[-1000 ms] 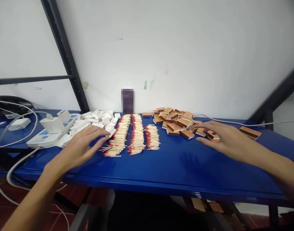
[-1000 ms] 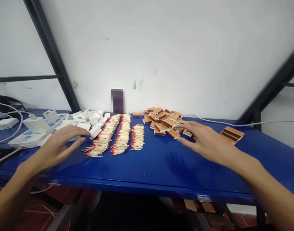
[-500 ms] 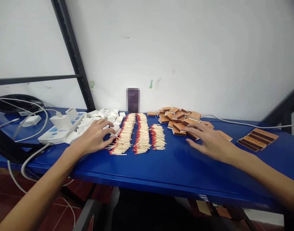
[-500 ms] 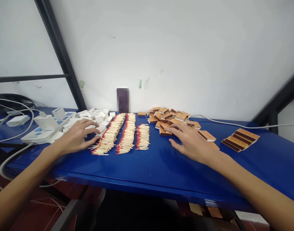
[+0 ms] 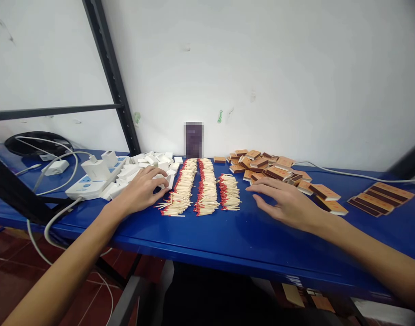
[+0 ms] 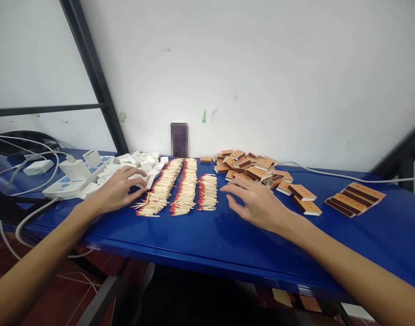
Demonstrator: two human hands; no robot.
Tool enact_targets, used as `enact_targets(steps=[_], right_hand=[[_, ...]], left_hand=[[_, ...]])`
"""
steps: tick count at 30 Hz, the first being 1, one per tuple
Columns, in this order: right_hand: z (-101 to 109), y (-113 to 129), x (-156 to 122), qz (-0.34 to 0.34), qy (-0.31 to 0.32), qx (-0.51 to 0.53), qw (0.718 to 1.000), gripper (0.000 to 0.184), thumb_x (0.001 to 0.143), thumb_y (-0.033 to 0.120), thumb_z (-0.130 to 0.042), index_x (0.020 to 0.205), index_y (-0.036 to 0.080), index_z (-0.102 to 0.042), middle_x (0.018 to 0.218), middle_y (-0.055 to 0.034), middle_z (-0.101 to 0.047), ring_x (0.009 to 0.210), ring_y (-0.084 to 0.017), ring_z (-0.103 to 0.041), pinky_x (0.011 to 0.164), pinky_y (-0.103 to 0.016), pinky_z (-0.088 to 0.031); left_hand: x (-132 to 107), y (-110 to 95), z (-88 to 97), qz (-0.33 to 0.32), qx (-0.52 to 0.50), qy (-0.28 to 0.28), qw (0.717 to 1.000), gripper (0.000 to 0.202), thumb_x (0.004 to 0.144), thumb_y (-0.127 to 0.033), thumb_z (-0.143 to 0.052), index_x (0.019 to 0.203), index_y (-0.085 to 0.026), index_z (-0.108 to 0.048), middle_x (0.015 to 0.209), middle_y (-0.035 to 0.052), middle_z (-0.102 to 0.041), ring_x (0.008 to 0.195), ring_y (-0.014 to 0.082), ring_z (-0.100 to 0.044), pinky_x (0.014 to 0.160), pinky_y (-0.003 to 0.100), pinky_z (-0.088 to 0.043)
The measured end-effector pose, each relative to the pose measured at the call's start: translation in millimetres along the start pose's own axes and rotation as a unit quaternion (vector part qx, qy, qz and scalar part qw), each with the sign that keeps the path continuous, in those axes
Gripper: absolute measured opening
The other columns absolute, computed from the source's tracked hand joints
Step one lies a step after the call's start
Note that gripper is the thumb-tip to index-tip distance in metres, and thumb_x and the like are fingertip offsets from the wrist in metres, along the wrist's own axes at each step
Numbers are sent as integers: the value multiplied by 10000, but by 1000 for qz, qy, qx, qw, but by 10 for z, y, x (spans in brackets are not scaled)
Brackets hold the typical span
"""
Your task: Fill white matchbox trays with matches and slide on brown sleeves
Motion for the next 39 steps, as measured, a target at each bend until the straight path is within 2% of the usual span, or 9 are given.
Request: enact_targets(steps=[5, 8, 12, 15, 23, 27, 32, 35, 39], right_hand=[[-8, 150, 111, -3, 8, 34, 999, 213, 935, 190, -486, 1058, 191, -660, 993, -93, -702, 919, -235, -664, 794, -367, -518], [9, 238, 182, -2, 22, 28, 999, 176, 930, 212, -481, 936, 208, -657, 928, -79, -699, 877, -235, -645, 798, -400, -469], [42, 250, 202, -14, 36, 50, 998, 189, 921, 226, -490, 783, 212, -618, 762, -39, -649, 693, -185, -586, 667, -322, -428], [2, 204, 155, -25, 67, 51, 996, 157, 918, 224, -499, 835, 213, -632, 763, -31, -649, 656, -172, -580, 600, -289, -409], [-198, 272, 122, -14, 134, 66, 989, 185, 958, 228, -478, 972, 190, -658, 833, -53, -664, 718, -184, -623, 641, -289, -460], [-210, 394, 180, -10, 116, 91, 989, 179, 953, 221, -489, 958, 196, -666, 845, -47, -696, 739, -177, -638, 651, -283, -463], [-184, 554, 308, 9, 87, 114, 990, 192, 937, 208, -498, 1030, 183, -664, 894, -62, -723, 780, -194, -656, 680, -298, -470], [-168, 608, 379, 10, 88, 120, 989, 208, 938, 215, -497, 1071, 185, -653, 856, -55, -707, 745, -182, -638, 661, -290, -462], [-223, 595, 372, 6, 123, 102, 987, 240, 940, 228, -498, 1138, 192, -629, 909, -62, -714, 784, -198, -655, 683, -310, -480]], left_hand=[[12, -14, 24, 12, -23, -9, 1000, 242, 970, -347, -483, 930, -199, -671, 1126, 88, -621, 1123, 282, -511, 978, 468, -425], [6, 14, 34, 25, -38, -25, 999, 251, 979, -355, -466, 935, -194, -653, 1130, 84, -619, 1113, 268, -514, 984, 460, -427], [-20, 77, 47, 43, -50, -48, 997, 246, 976, -369, -468, 946, -189, -633, 1115, 82, -624, 1093, 259, -532, 988, 458, -426], [-38, 98, 72, 45, -55, -54, 996, 234, 969, -362, -477, 959, -185, -629, 1111, 85, -628, 1092, 257, -543, 981, 445, -430], [-71, 59, 258, 4, -75, -74, 994, 173, 959, -305, -505, 938, -195, -636, 1124, 82, -642, 1101, 244, -560, 964, 415, -440], [-169, -265, 411, -49, -119, -118, 985, 94, 947, -220, -553, 893, -214, -629, 1060, 57, -660, 1049, 212, -588, 922, 387, -470], [-348, -1008, 409, -199, -168, -79, 962, 180, 869, -71, -578, 954, -219, -637, 985, 44, -719, 919, 198, -646, 814, 369, -498], [-373, -1282, 319, -218, -150, -52, 963, 213, 855, -37, -549, 972, -198, -624, 1035, 64, -728, 916, 208, -650, 797, 365, -491], [-318, -1403, 188, -197, -169, -31, 965, 158, 856, -99, -535, 971, -175, -612, 995, 85, -713, 890, 214, -662, 798, 357, -496]])
Point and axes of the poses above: each hand's wrist, its own x-axis towards the middle knuckle, its own z-axis out of the back of the hand, y = z × x, the point moved 4 cm from there along x, towards the middle knuckle
